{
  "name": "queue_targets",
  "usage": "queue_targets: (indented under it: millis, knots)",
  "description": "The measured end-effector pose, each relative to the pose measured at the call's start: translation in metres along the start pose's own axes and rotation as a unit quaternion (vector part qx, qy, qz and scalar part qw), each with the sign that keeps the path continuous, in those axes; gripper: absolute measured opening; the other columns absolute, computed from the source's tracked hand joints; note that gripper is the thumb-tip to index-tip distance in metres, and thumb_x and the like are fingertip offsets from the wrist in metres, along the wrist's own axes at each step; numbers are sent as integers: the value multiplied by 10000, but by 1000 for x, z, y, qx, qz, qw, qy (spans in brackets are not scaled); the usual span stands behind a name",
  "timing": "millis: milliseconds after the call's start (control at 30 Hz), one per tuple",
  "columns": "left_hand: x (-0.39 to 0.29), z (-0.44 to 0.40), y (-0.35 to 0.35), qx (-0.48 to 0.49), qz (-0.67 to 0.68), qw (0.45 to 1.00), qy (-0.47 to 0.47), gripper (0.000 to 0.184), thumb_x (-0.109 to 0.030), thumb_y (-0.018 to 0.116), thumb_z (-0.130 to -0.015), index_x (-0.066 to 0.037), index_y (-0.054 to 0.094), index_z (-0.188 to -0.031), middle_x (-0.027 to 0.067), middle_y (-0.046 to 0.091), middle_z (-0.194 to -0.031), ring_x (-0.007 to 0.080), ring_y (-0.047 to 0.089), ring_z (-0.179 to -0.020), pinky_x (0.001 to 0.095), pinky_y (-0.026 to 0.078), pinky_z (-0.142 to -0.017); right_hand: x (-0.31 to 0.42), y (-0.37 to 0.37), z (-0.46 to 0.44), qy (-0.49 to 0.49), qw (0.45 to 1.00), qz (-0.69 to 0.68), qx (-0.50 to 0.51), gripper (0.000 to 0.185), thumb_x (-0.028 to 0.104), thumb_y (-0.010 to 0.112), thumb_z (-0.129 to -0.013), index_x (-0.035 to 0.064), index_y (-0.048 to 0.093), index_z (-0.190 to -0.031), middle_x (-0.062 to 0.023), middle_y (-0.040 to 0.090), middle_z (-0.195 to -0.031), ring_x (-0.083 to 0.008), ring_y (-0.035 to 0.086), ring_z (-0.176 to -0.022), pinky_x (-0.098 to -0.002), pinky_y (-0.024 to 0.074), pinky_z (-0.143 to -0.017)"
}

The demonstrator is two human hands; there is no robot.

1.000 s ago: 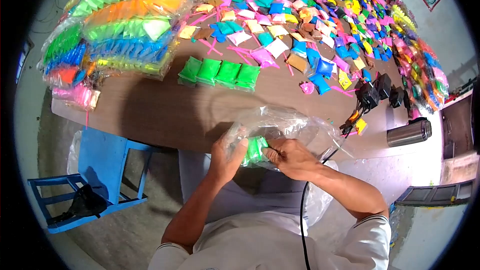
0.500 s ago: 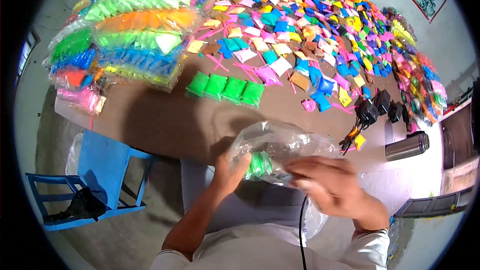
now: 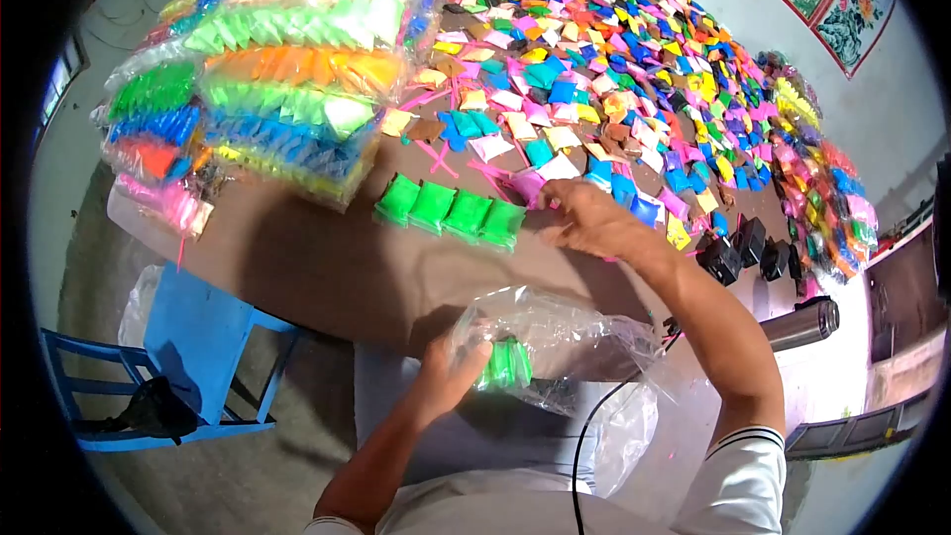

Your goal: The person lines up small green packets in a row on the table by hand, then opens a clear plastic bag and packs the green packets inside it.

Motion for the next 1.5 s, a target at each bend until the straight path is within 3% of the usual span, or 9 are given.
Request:
queue_targets:
  millis: [200,267,733,1033,1167,1200,1300,1367,1500]
  knots:
    - [2,-3,-3,12,-17,1000,-15,286,-207,568,-909,11,634,-1083,124,626,-1140,213,545,-1125,360,398,-995,8,29,-23,-46,996,70,41,676,292,768,-699,-25,470,-1217,-250,554,-1199,-423,591,-1030,-461,492,-895]
    - [6,-4,-4,5,-42,999,5,312,-181,592,-910,-12,601,-1172,33,641,-1015,93,553,-964,292,460,-863,19,32,-27,-20,995,80,51,696,306,769,-694,-23,460,-1224,-262,551,-1193,-427,590,-1028,-462,494,-888]
    - [6,-3,5,-25,-37,999,-18,301,-227,563,-883,-1,656,-1059,106,654,-1095,201,568,-1073,353,407,-982,1,72,-28,-23,993,110,-41,605,299,741,-698,-1,448,-1134,-275,598,-1005,-443,615,-896,-506,509,-764]
    - [18,-2,5,-34,1,999,2,293,-128,551,-930,37,600,-1168,85,612,-1137,153,560,-1057,298,432,-926,41,-63,89,72,909,-243,-330,348,277,714,-710,71,534,-925,-41,546,-896,-102,515,-794,-283,446,-658]
    - [15,-2,8,-41,-15,999,22,311,-162,557,-929,35,602,-1165,65,622,-1077,130,562,-975,277,445,-872,11,-31,225,58,874,-102,-472,285,233,657,-844,26,535,-998,-70,581,-775,-158,582,-613,-275,448,-463]
    - [12,-2,10,-44,-12,999,-7,317,-168,533,-932,33,595,-1170,92,635,-1088,156,572,-1008,298,433,-913,59,-33,226,-73,873,-394,-277,311,151,754,-754,32,530,-934,-93,593,-776,-211,598,-648,-368,467,-580]
    - [9,-1,14,-55,-11,998,-42,322,-189,516,-943,30,590,-1168,111,647,-1086,174,582,-1027,312,423,-952,99,8,234,-103,874,-471,-54,352,118,792,-714,48,503,-902,-47,570,-756,-144,554,-636,-301,434,-548]
    - [15,-3,14,-75,-6,997,2,316,-184,578,-932,33,608,-1160,22,632,-983,76,536,-879,245,444,-781,112,36,217,-32,895,-440,-66,387,96,818,-687,58,485,-881,-16,554,-743,-100,525,-627,-256,412,-527]
    - [16,-1,12,-51,5,999,-20,293,-183,516,-958,27,595,-1147,92,646,-1076,157,576,-1021,312,426,-944,114,65,184,201,944,-229,-125,362,85,768,-697,51,465,-892,-20,542,-791,-73,513,-727,-264,442,-603]
Point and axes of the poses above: each hand's wrist, its own z-axis away from the middle knuckle, its own y-axis out of the palm, x = y × z, the point moved 1 cm from there along -z, towards the middle knuckle
